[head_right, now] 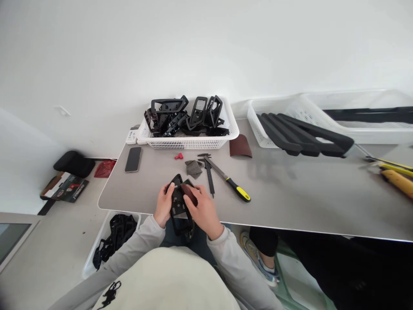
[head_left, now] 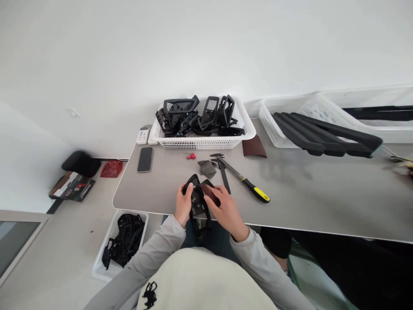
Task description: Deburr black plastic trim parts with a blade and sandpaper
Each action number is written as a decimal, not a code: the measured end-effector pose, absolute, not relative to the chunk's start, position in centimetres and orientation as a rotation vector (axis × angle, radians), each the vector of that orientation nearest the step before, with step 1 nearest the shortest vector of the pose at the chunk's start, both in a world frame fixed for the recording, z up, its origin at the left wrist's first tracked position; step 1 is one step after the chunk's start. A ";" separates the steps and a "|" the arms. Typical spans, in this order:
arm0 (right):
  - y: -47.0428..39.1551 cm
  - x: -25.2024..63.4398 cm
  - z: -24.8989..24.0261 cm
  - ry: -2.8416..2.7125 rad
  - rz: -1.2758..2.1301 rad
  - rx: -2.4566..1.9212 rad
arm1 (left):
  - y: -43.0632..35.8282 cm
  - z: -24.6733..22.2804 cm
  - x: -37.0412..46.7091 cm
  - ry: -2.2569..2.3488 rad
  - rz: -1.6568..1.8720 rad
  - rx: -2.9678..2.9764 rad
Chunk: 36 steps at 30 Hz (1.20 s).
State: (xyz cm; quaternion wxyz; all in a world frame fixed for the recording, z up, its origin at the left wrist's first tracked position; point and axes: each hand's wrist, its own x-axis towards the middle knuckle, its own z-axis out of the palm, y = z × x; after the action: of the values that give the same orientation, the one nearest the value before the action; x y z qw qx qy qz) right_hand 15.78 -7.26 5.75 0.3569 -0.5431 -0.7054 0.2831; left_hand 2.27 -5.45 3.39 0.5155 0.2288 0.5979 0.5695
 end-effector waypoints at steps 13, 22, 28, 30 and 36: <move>-6.5 16.3 4.8 -1.815 0.858 -1.322 | -5.4 4.0 2.0 1.274 1.344 0.351; -2.1 17.4 1.2 -1.971 0.580 -1.572 | -4.0 3.8 0.0 1.333 1.396 0.263; 2.0 16.8 0.9 -1.976 0.536 -1.507 | -3.1 3.5 -1.6 1.214 1.400 0.142; 3.7 16.8 0.8 -1.909 0.533 -1.534 | -2.8 3.3 -1.9 1.187 1.370 0.120; 7.1 17.3 0.4 -1.697 0.666 -1.534 | -1.6 3.6 -1.9 0.992 1.287 0.101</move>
State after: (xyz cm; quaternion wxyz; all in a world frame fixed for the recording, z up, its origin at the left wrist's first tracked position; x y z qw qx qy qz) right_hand 17.27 7.08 0.42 0.3706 -0.5979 -0.6616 0.2598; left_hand -1.91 -1.56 3.58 0.6867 0.0450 0.4429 0.5747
